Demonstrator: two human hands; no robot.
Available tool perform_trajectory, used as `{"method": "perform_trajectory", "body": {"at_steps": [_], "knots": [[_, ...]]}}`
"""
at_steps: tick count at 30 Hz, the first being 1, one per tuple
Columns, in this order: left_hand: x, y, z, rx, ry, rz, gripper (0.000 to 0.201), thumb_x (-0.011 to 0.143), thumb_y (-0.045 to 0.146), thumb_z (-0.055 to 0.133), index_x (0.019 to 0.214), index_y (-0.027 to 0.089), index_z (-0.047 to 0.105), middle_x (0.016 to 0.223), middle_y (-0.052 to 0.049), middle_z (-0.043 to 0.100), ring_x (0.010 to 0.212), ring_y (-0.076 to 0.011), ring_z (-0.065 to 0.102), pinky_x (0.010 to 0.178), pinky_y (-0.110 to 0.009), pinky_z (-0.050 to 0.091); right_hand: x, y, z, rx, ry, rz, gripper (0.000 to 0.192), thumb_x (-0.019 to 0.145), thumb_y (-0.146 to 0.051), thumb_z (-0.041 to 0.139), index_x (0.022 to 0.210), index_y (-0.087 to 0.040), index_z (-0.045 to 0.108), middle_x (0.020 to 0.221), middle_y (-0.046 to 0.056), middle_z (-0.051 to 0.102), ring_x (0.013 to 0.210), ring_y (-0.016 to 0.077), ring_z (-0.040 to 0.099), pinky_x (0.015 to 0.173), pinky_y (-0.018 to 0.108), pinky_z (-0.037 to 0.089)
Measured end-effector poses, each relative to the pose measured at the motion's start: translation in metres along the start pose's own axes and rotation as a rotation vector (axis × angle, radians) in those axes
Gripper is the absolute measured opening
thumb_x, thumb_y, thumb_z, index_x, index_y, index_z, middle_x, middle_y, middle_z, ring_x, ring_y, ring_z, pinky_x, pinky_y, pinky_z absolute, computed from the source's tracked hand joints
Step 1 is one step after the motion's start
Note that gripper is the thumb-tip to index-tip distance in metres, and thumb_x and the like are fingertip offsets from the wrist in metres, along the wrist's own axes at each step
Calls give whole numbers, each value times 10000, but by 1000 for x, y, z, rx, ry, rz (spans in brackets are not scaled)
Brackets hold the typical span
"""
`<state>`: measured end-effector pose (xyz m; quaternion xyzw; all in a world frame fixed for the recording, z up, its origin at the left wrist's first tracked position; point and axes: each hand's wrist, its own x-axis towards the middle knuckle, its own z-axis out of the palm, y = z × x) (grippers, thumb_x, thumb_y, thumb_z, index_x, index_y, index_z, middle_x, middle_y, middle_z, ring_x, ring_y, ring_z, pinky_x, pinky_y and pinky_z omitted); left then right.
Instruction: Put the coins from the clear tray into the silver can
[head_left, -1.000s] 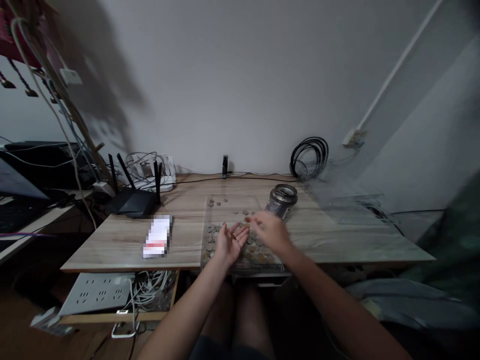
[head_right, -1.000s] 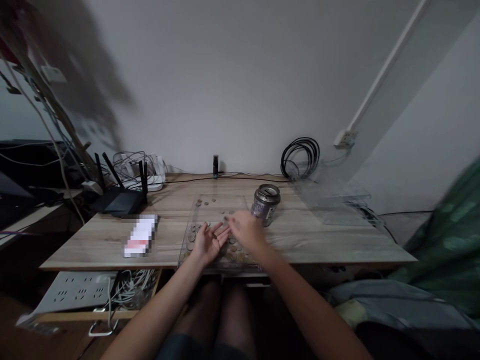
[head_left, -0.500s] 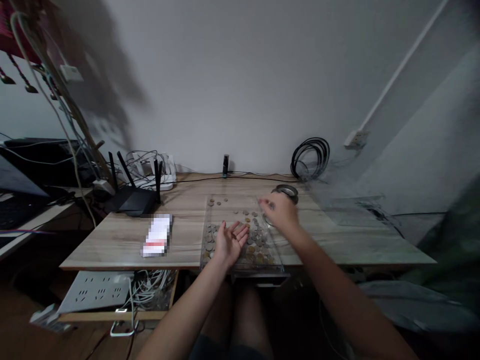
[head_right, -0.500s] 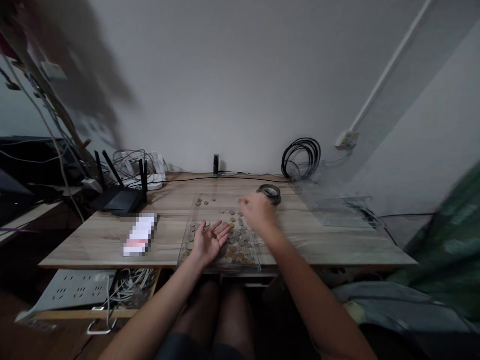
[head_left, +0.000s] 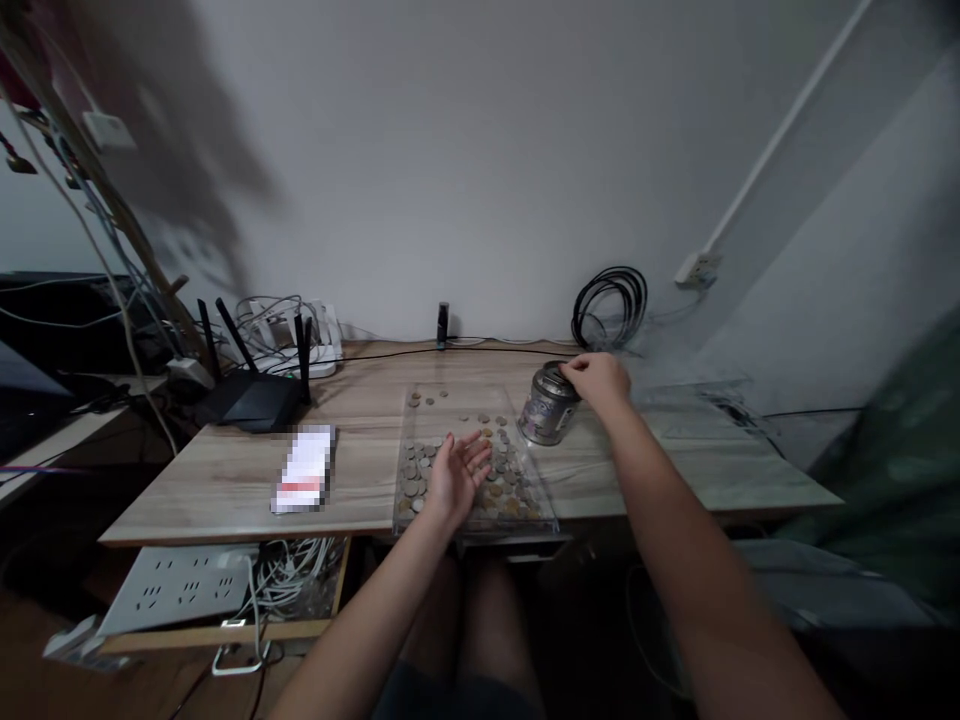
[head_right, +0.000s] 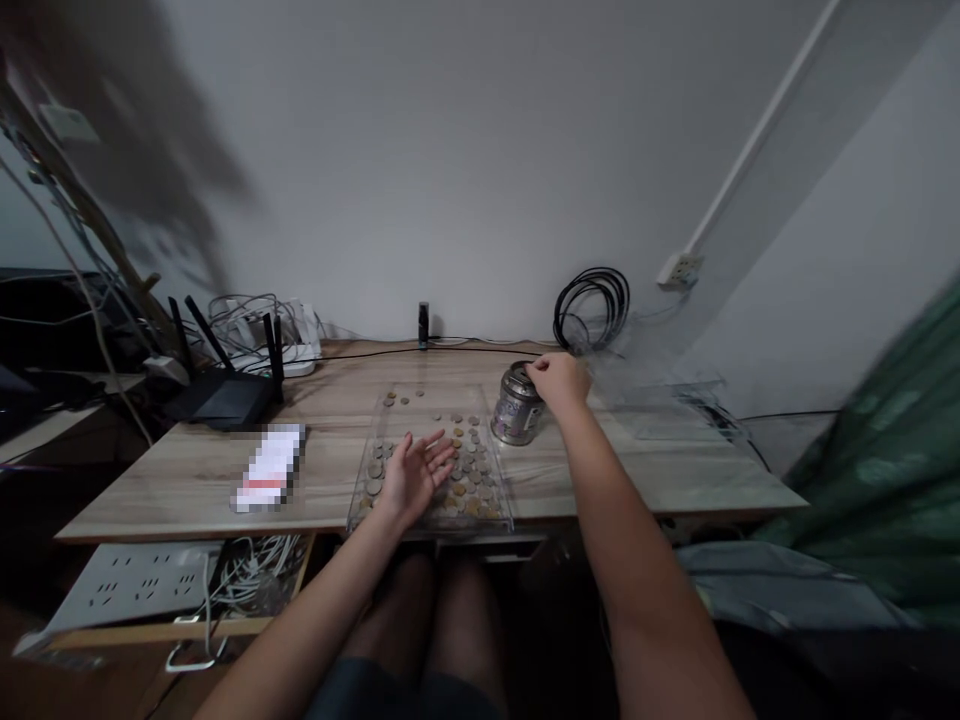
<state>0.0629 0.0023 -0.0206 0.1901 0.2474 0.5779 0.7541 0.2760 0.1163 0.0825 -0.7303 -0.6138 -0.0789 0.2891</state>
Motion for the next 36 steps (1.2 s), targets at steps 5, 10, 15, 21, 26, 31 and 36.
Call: {"method": "perform_trajectory", "body": {"at_steps": [5, 10, 15, 21, 26, 31, 36], "knots": [[1, 8, 0, 624, 104, 303, 194, 712, 334, 572, 836, 191, 615, 1047, -87, 579, 1088, -244, 469, 887, -324, 386, 20, 8, 17, -79, -60, -7, 257, 717, -381, 511, 764, -192, 678, 804, 105, 638, 728, 213, 541, 593, 299, 360], [22, 28, -16, 1111, -5, 309, 268, 542, 343, 716, 716, 205, 567, 1184, -133, 496, 1271, -307, 247, 1048, -383, 166, -3, -11, 12, -109, -3, -163, 326, 781, -354, 455, 950, -154, 649, 955, 149, 598, 922, 261, 505, 732, 352, 365], [46, 28, -32, 1334, 15, 275, 402, 458, 404, 742, 710, 201, 503, 1238, -154, 437, 1312, -348, 86, 1007, -520, 141, -75, -52, 46, 66, -456, -588, 404, 793, -389, 465, 1114, -160, 550, 1114, 129, 543, 1023, 222, 490, 847, 303, 358], [37, 42, -34, 1535, 48, 207, 372, 373, 185, 754, 540, 204, 422, 941, -140, 559, 1172, -382, 358, 985, -474, 238, -121, -58, 69, -82, -769, -541, 461, 722, -440, 546, 1065, -131, 541, 1119, 182, 502, 997, 275, 506, 794, 337, 388], [26, 66, -35, 1755, -108, 101, 279, 369, 117, 712, 562, 213, 535, 689, -39, 594, 764, -234, 577, 761, -309, 429, -126, -37, 55, 74, -831, -594, 472, 610, -396, 650, 1006, -166, 536, 1015, 106, 533, 844, 202, 544, 696, 262, 396], [24, 65, -21, 2104, -204, -137, 89, 534, 176, 610, 483, 181, 538, 461, 15, 508, 535, -135, 502, 576, -227, 388, -132, -28, 56, 188, -856, -591, 355, 623, -366, 642, 917, -177, 579, 806, 29, 582, 729, 147, 520, 604, 216, 362], [11, 59, -23, 2130, -332, -6, 47, 569, 157, 559, 551, 182, 596, 543, 2, 569, 543, -119, 490, 538, -206, 355, -142, -21, 56, 336, -980, -614, 177, 662, -319, 613, 674, -142, 624, 677, 5, 577, 627, 101, 497, 553, 191, 344]]}}
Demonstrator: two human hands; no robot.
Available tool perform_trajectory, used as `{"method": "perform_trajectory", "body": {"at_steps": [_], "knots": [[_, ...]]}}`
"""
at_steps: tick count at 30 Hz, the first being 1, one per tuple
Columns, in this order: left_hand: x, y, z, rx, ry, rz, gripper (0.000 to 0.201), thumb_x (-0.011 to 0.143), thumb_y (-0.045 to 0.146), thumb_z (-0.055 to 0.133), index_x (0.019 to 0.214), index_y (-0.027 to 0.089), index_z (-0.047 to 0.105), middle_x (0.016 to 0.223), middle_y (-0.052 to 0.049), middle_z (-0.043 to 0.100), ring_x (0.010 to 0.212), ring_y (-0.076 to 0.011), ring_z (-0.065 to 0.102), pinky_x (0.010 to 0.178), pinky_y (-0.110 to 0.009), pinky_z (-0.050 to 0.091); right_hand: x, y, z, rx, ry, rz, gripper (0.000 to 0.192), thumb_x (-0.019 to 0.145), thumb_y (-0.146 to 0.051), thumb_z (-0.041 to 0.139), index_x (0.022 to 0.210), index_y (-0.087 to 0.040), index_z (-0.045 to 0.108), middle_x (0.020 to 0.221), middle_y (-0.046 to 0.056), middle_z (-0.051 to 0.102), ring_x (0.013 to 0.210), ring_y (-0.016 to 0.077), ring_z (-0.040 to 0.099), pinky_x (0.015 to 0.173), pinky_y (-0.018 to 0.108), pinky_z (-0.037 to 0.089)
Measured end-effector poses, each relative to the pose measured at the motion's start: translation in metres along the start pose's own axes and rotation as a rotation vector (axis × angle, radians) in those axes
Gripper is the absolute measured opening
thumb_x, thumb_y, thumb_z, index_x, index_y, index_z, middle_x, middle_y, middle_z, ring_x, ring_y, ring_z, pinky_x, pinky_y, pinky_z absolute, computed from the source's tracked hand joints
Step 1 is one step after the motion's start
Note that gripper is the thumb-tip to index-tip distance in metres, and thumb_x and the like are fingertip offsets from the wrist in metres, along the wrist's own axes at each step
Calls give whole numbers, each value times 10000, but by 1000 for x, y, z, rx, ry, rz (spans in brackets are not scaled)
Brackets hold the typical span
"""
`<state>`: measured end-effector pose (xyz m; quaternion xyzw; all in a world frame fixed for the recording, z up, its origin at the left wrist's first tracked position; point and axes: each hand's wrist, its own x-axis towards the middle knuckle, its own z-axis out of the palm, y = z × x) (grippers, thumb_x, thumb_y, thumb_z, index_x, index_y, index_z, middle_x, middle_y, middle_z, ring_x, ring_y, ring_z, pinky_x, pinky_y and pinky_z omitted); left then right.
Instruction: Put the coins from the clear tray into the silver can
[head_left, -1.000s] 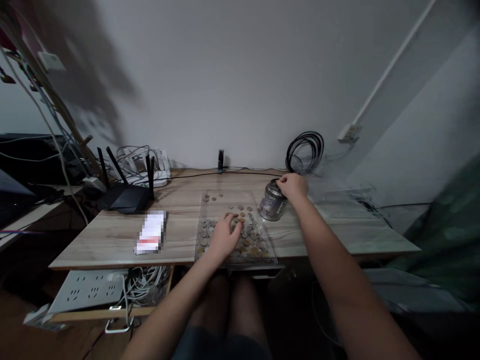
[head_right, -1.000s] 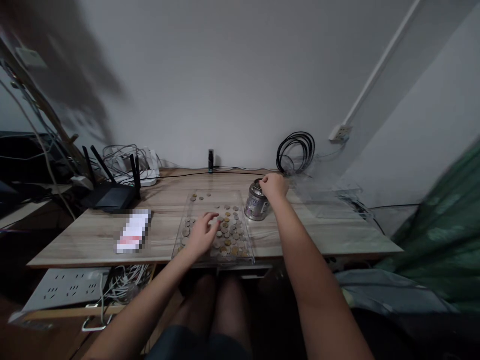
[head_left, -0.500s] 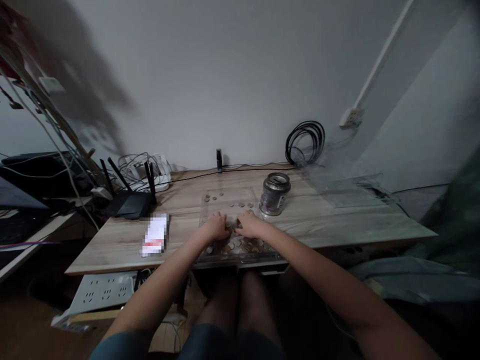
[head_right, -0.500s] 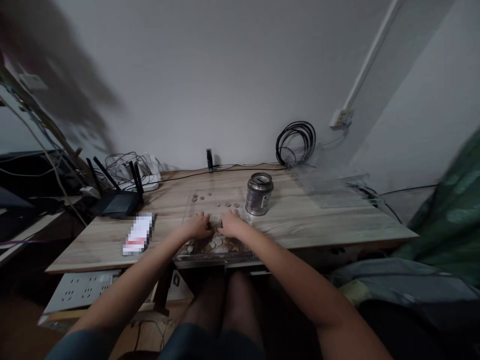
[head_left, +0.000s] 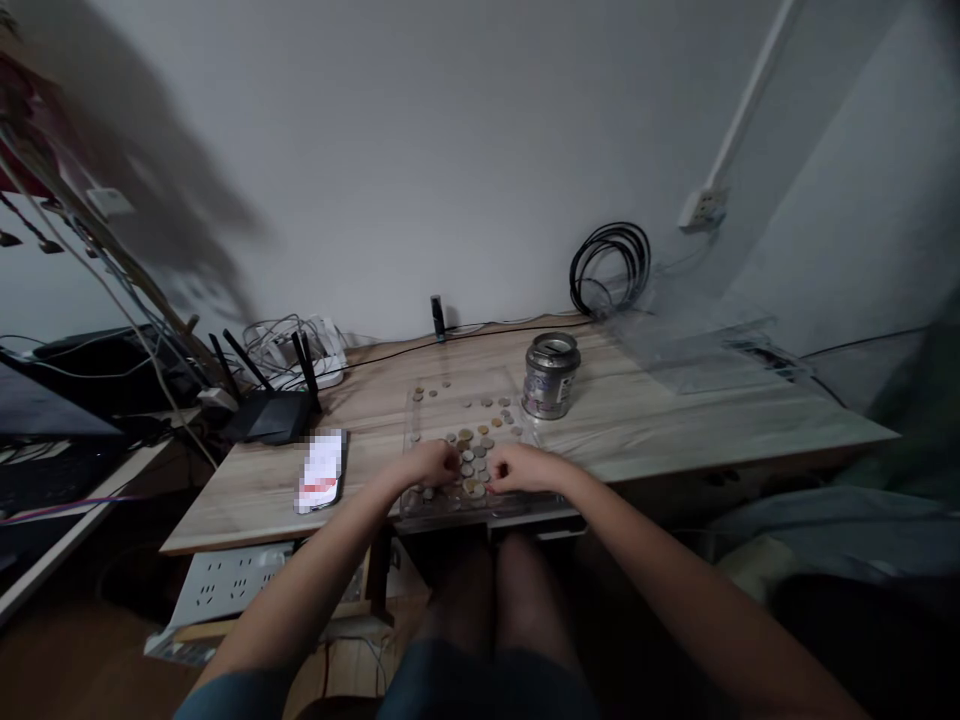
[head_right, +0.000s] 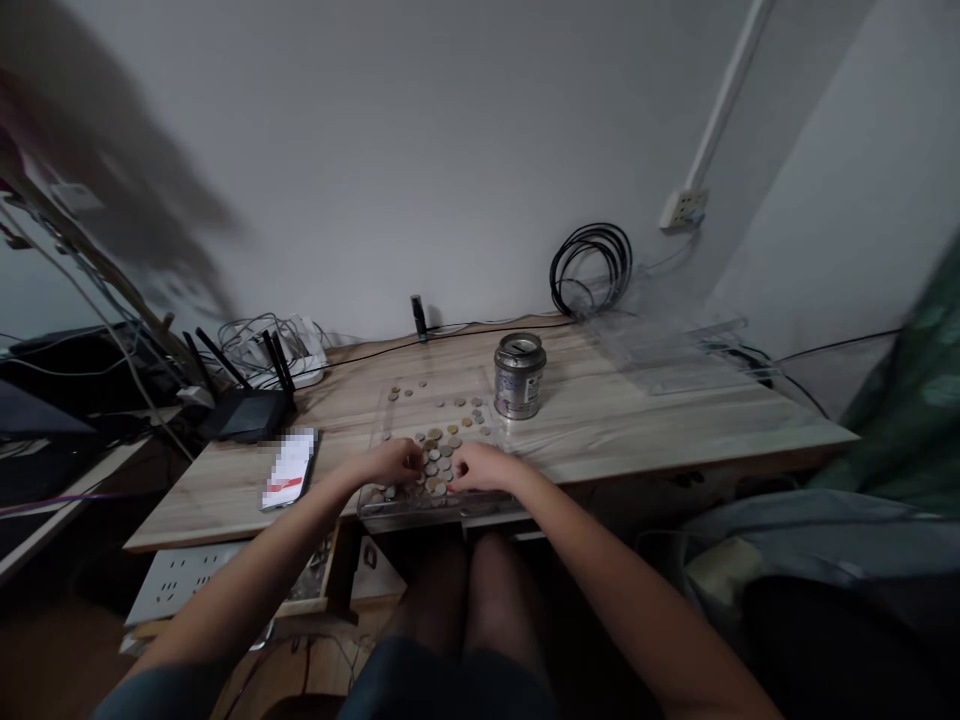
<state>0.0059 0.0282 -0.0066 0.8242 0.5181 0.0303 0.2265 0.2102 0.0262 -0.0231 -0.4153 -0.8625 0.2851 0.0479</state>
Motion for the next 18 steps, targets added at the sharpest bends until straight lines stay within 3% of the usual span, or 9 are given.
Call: {"method": "perform_trajectory", "body": {"at_steps": [2, 5, 7, 12, 16, 18], "knots": [[-5, -3, 2, -6, 25, 51, 68, 573, 165, 558, 592, 188, 620, 587, -4, 594, 559, -120, 499, 540, -203, 353, -3, -1, 1, 42, 38, -34, 213, 620, -278, 650, 784, -142, 643, 726, 8, 584, 636, 102, 496, 562, 194, 357], [-7, -4, 4, -11, 69, 49, 164, 590, 169, 534, 707, 195, 647, 653, -16, 618, 574, -128, 507, 533, -209, 347, 0, -5, -1, 16, 73, -119, 520, 546, -267, 706, 1043, -166, 593, 852, 28, 581, 698, 122, 501, 611, 214, 381], [-6, -2, 6, -10, 98, 6, 229, 604, 146, 494, 766, 192, 650, 665, -26, 621, 580, -133, 508, 528, -213, 342, 6, -9, -3, -53, 36, -170, 612, 519, -263, 719, 1105, -182, 561, 877, 33, 578, 732, 138, 501, 631, 221, 383], [-10, 7, 17, 24, 87, -71, 183, 617, 135, 459, 632, 154, 640, 607, -52, 609, 551, -137, 498, 516, -229, 327, 20, -21, -2, -141, -86, -220, 394, 543, -162, 662, 933, -187, 615, 779, -4, 590, 647, 110, 488, 556, 192, 351], [-18, 10, 20, -52, 68, -7, 144, 621, 164, 498, 625, 150, 641, 609, -32, 610, 555, -121, 501, 522, -215, 334, 20, -25, 0, -155, -117, -173, 162, 574, -147, 627, 735, -169, 632, 681, -12, 575, 586, 93, 478, 510, 180, 330], [-20, 11, 21, -134, 76, -2, 147, 636, 192, 510, 660, 151, 649, 619, -21, 611, 567, -119, 506, 530, -213, 341, 19, -25, 0, -142, -139, -128, 155, 568, -124, 620, 717, -166, 628, 632, -23, 563, 546, 82, 469, 484, 175, 320]]}}
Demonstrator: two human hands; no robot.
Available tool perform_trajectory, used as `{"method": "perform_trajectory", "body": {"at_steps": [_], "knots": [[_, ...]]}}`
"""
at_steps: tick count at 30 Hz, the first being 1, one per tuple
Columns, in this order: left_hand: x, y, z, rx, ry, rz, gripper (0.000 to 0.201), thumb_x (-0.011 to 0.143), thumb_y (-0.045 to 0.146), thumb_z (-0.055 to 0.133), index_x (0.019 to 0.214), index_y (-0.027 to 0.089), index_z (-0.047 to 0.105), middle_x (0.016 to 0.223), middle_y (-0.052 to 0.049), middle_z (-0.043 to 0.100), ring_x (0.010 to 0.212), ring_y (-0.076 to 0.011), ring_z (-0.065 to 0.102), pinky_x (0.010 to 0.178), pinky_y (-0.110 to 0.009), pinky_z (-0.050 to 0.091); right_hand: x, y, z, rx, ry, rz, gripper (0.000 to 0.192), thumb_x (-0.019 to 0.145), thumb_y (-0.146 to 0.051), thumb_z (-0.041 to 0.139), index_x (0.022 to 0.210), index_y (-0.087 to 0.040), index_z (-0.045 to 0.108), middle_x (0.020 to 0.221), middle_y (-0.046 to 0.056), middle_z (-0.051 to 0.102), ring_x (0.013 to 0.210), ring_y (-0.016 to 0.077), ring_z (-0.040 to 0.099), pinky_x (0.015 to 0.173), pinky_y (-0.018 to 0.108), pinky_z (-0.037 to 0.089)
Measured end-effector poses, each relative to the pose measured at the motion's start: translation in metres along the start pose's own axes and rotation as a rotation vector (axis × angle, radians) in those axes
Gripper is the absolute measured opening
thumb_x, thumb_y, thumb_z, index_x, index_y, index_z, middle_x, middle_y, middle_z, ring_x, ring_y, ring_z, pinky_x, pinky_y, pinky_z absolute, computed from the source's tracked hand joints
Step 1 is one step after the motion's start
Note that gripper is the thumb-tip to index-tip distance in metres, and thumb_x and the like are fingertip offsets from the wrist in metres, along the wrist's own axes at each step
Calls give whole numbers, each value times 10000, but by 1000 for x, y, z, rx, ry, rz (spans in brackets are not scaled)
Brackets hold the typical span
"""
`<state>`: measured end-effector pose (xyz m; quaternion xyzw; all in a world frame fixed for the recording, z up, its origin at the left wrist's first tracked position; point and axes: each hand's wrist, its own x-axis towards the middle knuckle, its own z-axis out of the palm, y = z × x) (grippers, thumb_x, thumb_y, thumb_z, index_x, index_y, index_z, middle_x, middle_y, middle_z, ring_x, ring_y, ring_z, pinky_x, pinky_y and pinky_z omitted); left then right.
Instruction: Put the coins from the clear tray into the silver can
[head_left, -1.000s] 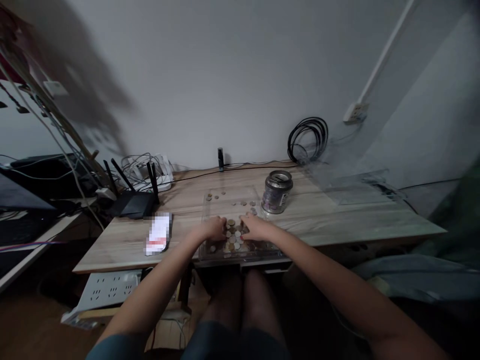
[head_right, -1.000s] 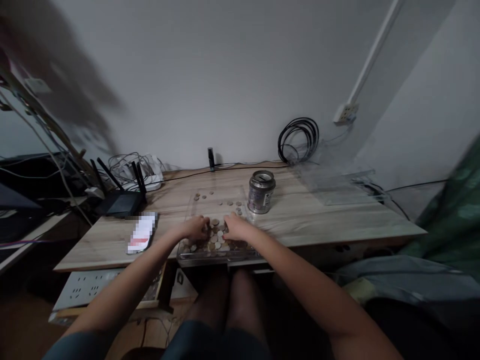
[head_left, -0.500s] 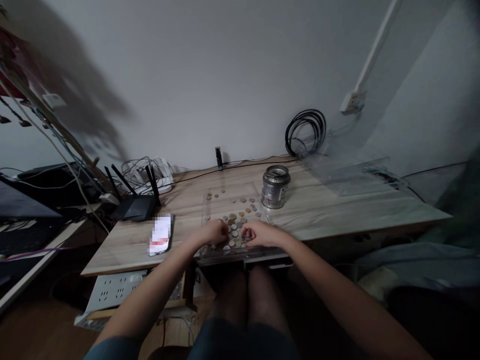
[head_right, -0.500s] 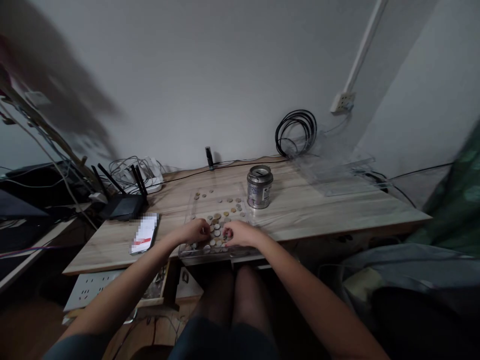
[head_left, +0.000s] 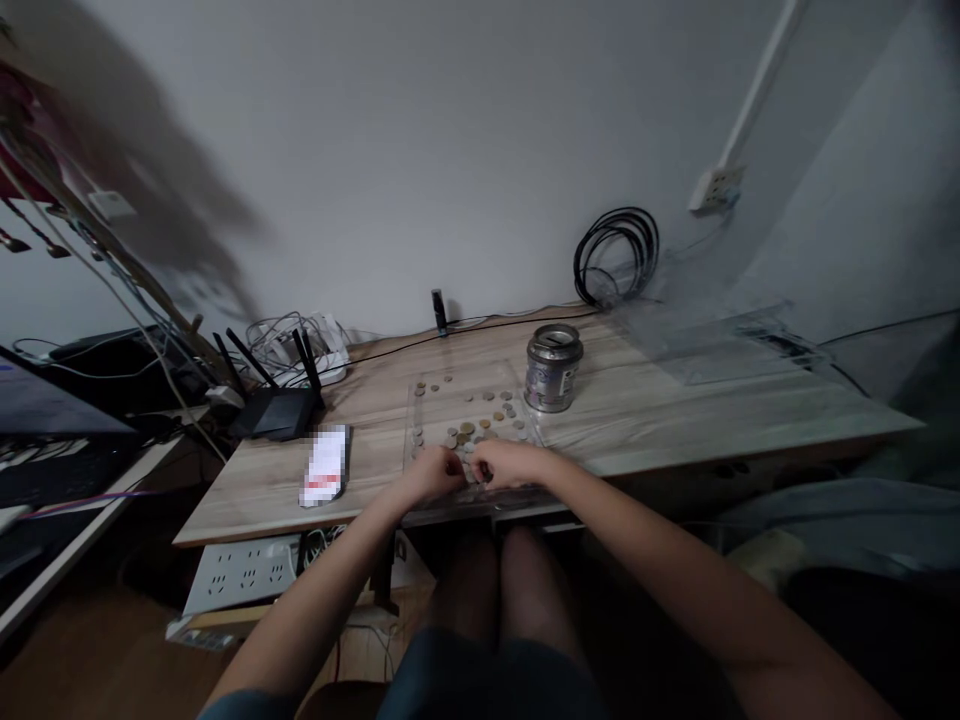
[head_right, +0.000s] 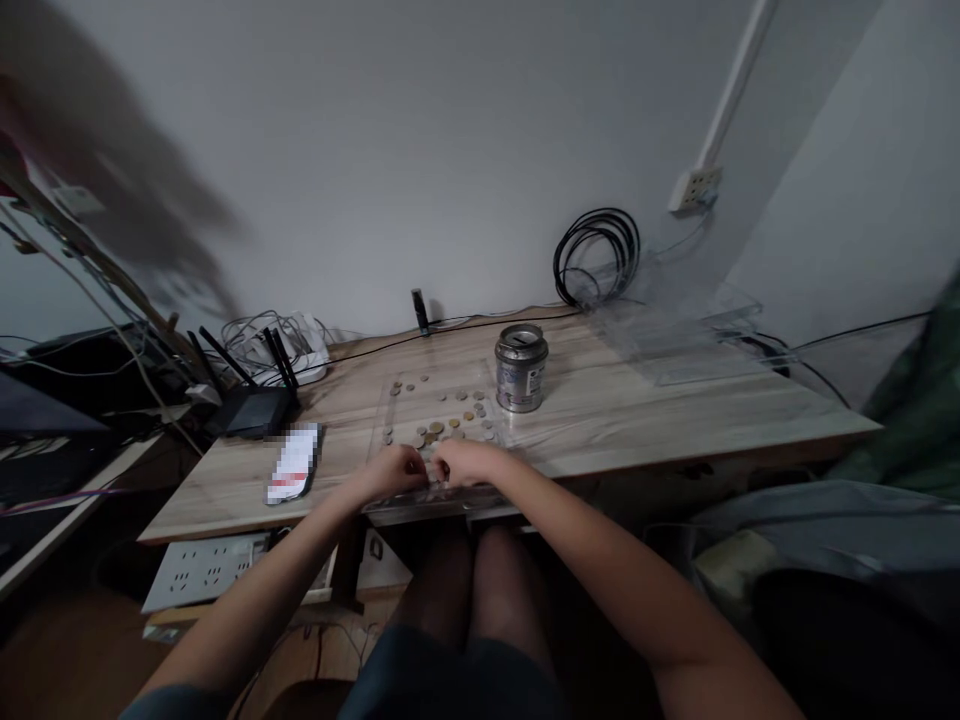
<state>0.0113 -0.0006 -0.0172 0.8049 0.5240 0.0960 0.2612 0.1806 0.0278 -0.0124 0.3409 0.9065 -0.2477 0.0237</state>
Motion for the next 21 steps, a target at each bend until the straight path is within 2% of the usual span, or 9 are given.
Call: {"method": "perform_trajectory", "body": {"at_steps": [5, 7, 9, 12, 14, 16, 18, 19, 21], "knots": [[-1, 3, 4, -400, 81, -61, 180, 688, 285, 529, 725, 140, 630, 588, 0, 575, 548, -108, 493, 526, -213, 350, -4, 11, -6, 126, -148, 52, 154, 563, -93, 584, 692, -168, 624, 517, -62, 515, 451, 58, 445, 430, 156, 305], [-1, 5, 6, -723, 145, -119, 178, 694, 298, 553, 755, 143, 616, 620, -1, 580, 562, -100, 510, 536, -201, 368, -6, 15, -11, 174, -252, 98, 105, 554, -103, 586, 638, -162, 607, 480, -74, 489, 414, 55, 440, 414, 154, 310], [0, 7, 7, -1114, 215, -192, 166, 713, 270, 548, 799, 143, 611, 717, -28, 610, 644, -107, 554, 586, -199, 406, -5, 15, -17, 220, -255, 145, 108, 549, -103, 586, 642, -156, 599, 484, -76, 496, 405, 61, 459, 414, 159, 329], [4, 11, 8, -1630, 125, -310, 219, 793, 249, 434, 796, 113, 607, 762, -86, 622, 706, -140, 589, 650, -249, 464, 3, 1, -28, 280, -41, 133, 141, 602, -105, 551, 724, -146, 610, 535, -51, 548, 466, 81, 513, 453, 171, 370], [7, 14, 8, -1845, 76, -344, 276, 831, 231, 355, 782, 109, 597, 732, -95, 618, 688, -154, 595, 656, -297, 492, 10, -11, -36, 287, 116, 73, 175, 641, -123, 541, 796, -140, 623, 592, -23, 592, 529, 94, 540, 494, 180, 391], [9, 14, 6, -2000, 175, -363, 266, 838, 179, 326, 791, 116, 581, 720, -84, 612, 686, -146, 597, 645, -295, 510, 14, -18, -41, 253, 289, 48, 213, 686, -159, 528, 874, -145, 625, 699, 8, 635, 613, 106, 564, 552, 189, 407], [9, 11, 1, -2126, 341, -427, 235, 830, 123, 329, 768, 116, 555, 686, -69, 590, 662, -122, 592, 597, -239, 512, 13, -18, -40, 157, 454, 119, 229, 730, -205, 502, 917, -154, 624, 801, 36, 648, 702, 122, 577, 622, 205, 415], [7, 8, -3, -2179, 408, -468, 221, 824, 104, 335, 739, 115, 539, 653, -59, 570, 636, -109, 584, 564, -208, 505, 11, -17, -37, 98, 473, 170, 245, 734, -237, 512, 936, -155, 623, 837, 49, 645, 742, 137, 578, 654, 217, 417], [3, 0, -11, -2258, 493, -509, 203, 815, 94, 354, 683, 117, 506, 592, -37, 526, 562, -89, 554, 487, -167, 475, 6, -12, -26, -14, 363, 215, 385, 665, -316, 608, 1013, -152, 607, 929, 80, 624, 822, 179, 571, 705, 244, 417]]}}
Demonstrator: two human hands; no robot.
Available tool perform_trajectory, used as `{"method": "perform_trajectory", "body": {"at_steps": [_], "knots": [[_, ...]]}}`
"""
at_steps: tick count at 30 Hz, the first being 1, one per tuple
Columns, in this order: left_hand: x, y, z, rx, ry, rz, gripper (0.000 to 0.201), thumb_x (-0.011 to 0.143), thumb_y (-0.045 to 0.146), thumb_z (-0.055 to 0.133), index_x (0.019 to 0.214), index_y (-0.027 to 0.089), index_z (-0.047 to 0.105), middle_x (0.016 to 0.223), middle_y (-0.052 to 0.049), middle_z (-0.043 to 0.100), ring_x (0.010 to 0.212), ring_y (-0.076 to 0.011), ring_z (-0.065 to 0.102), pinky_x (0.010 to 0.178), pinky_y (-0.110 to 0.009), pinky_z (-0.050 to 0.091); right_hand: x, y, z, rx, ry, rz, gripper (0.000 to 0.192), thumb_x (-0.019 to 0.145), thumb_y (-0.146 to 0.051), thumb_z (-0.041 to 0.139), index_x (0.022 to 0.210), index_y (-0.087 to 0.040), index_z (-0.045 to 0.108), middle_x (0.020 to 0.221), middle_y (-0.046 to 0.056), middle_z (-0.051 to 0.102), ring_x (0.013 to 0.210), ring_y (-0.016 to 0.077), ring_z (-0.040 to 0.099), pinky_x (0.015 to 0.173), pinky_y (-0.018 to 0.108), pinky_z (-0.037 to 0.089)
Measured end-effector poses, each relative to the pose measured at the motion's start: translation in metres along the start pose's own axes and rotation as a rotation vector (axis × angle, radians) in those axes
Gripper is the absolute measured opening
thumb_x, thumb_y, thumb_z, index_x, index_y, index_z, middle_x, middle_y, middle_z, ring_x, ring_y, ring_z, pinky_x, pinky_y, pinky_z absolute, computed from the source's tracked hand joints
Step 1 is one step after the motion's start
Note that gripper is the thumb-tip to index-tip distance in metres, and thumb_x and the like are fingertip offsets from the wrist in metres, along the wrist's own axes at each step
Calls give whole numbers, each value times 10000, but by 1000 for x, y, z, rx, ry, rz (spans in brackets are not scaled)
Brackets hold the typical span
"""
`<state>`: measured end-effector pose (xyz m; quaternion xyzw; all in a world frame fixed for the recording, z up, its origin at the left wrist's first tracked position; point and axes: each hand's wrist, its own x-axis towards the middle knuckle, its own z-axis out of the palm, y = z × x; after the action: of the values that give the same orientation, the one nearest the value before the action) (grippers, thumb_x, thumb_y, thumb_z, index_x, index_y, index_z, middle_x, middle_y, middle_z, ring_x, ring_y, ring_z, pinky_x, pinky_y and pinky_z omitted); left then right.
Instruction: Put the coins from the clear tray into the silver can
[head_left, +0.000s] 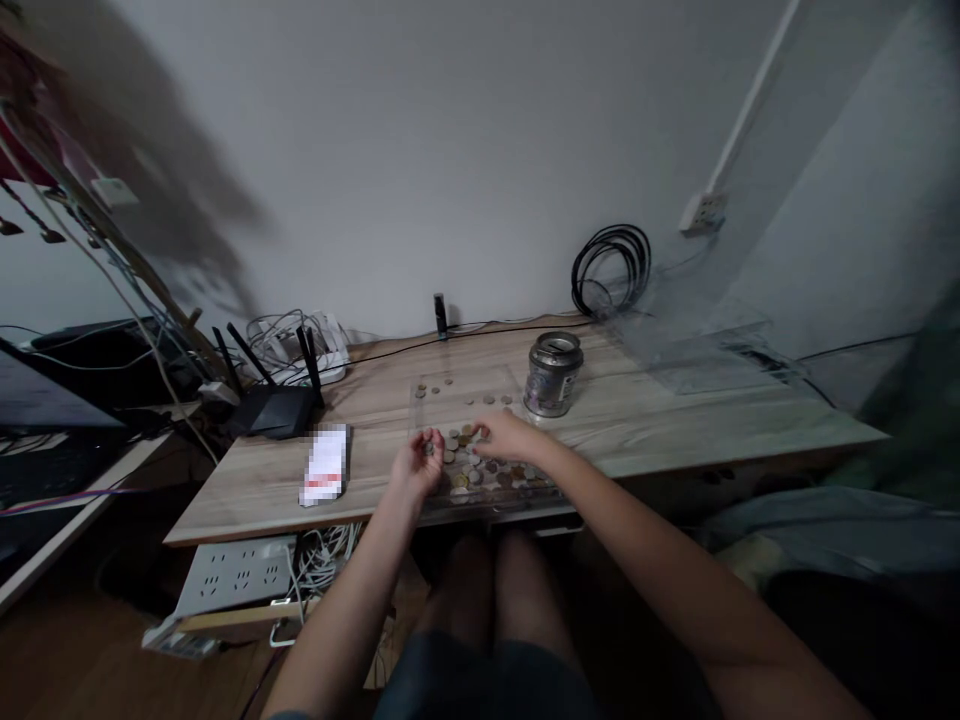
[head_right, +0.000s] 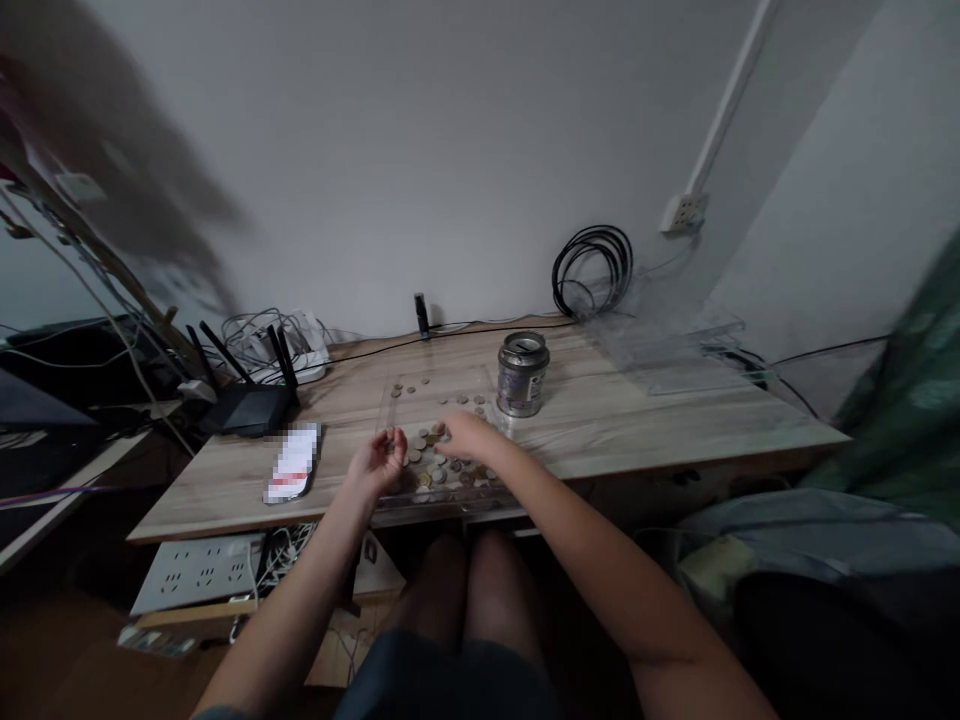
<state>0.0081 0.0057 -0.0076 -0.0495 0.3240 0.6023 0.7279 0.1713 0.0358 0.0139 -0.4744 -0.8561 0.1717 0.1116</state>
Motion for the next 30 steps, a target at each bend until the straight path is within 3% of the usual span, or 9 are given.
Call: {"method": "perform_trajectory", "body": {"at_steps": [2, 4, 10, 15, 20, 30], "knots": [[-2, 11, -2, -34, -21, 10, 211, 818, 114, 358, 658, 118, 497, 572, -29, 507, 500, -77, 517, 423, -153, 436, -6, 2, 12, -85, -137, -48, 636, 537, -358, 707, 1119, -153, 555, 1062, 116, 564, 907, 225, 548, 743, 266, 417], [-3, 19, -4, -32, -53, 14, 234, 827, 137, 344, 659, 115, 506, 572, -33, 505, 483, -79, 506, 400, -156, 415, -9, -2, 23, -126, -200, -99, 724, 494, -366, 733, 1157, -162, 525, 1138, 132, 505, 948, 241, 528, 755, 271, 414], [-7, 17, -8, 6, -63, -23, 231, 816, 147, 351, 667, 112, 523, 582, -43, 512, 496, -95, 517, 422, -180, 426, 0, -20, 29, -123, -327, -109, 560, 514, -281, 724, 1044, -179, 573, 916, 56, 601, 812, 187, 552, 648, 226, 400], [-11, 11, -12, 20, -59, -32, 212, 800, 122, 365, 666, 107, 529, 583, -49, 518, 528, -100, 539, 435, -169, 438, 1, -25, 27, -109, -413, -57, 278, 568, -223, 673, 835, -154, 632, 774, 33, 628, 701, 154, 560, 570, 203, 375], [-15, 13, -11, -9, -69, -79, 221, 804, 125, 357, 670, 99, 530, 594, -61, 522, 554, -107, 546, 459, -178, 467, 3, -33, 31, -107, -327, -136, 408, 538, -216, 683, 934, -159, 601, 846, 40, 632, 703, 147, 557, 556, 192, 370], [-26, 30, -6, -52, -110, -23, 212, 792, 101, 363, 672, 97, 538, 586, -56, 522, 561, -103, 549, 480, -172, 481, 16, -71, 25, -232, -471, -90, 334, 578, -183, 652, 906, -123, 662, 804, 68, 660, 661, 147, 572, 549, 200, 374]]}}
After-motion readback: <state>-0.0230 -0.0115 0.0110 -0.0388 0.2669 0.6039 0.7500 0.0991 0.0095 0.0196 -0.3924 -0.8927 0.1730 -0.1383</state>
